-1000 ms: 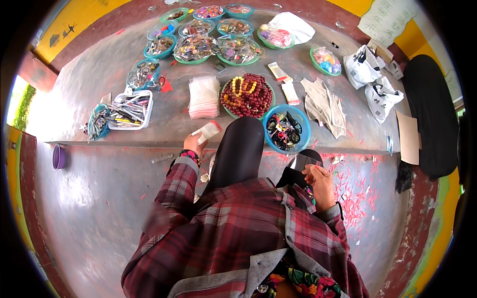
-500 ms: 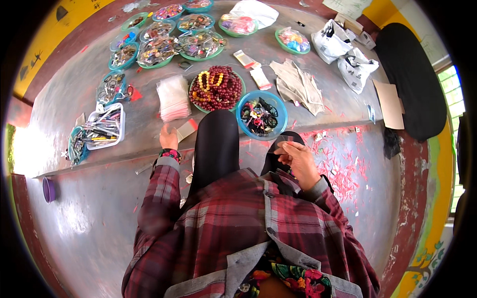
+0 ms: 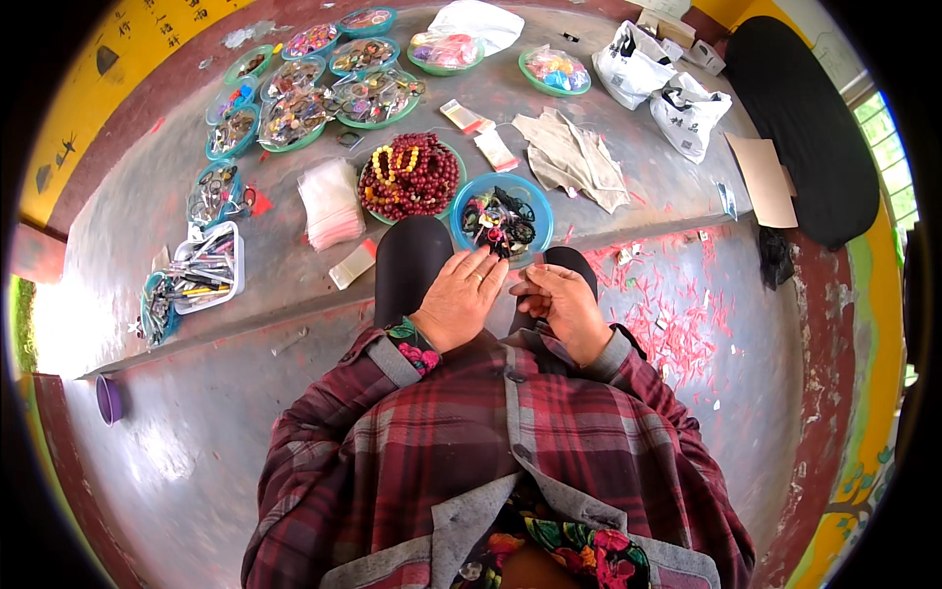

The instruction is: The person sits on the floor and packs small hair accessories into clear plastic bags. They open a bag, insert a hair tie, and seal it, repeating the process with items from nearby bowls.

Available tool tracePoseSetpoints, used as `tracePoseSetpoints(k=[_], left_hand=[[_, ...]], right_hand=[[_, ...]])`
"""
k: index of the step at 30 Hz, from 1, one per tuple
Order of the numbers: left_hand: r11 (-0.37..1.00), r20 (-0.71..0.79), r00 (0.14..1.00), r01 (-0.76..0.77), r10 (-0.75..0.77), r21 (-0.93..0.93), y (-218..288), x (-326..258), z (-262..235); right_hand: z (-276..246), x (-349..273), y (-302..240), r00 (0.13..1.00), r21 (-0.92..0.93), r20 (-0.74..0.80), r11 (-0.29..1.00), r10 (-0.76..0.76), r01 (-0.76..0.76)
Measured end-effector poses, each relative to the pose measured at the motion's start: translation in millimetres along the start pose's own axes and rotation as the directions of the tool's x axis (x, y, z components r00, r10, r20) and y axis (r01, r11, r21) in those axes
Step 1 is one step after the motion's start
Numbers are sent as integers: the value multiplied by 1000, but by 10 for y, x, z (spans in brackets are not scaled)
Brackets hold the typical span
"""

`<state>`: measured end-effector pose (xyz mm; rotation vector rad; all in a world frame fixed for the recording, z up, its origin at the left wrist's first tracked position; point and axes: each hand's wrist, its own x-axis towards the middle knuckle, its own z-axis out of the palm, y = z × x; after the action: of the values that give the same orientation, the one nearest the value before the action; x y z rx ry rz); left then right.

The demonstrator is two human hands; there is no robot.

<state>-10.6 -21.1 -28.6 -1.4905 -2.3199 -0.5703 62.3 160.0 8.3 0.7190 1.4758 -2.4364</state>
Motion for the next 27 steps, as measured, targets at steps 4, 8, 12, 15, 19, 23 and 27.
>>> tracePoseSetpoints(k=[4, 8, 12, 15, 19, 23, 27], left_hand=[[671, 189, 871, 473, -453, -571, 36, 46, 39], [-581, 600, 690, 313, -404, -751, -79, -15, 89], [-667, 676, 630, 318, -383, -674, 16, -19, 71], [-622, 712, 607, 417, -352, -663, 82, -26, 122], [-546, 711, 629, 494, -314, -677, 126, -68, 218], [-228, 646, 644, 614, -410, -756, 114, -67, 203], [55, 452, 742, 546, -495, -836, 94, -62, 78]], right_hand=[[-100, -12, -28, 997, 59, 14, 996, -72, 71], [-172, 2, 81, 985, -71, -36, 984, -167, 164], [-116, 23, 215, 984, -185, 45, 966, -175, 180], [-67, 26, 215, 951, -201, 91, 930, -295, 307], [-133, 69, 260, 941, -205, 140, 921, -308, 332], [-147, 38, 267, 962, -197, 48, 942, -269, 273], [-107, 6, 249, 944, -333, 80, 884, -321, 329]])
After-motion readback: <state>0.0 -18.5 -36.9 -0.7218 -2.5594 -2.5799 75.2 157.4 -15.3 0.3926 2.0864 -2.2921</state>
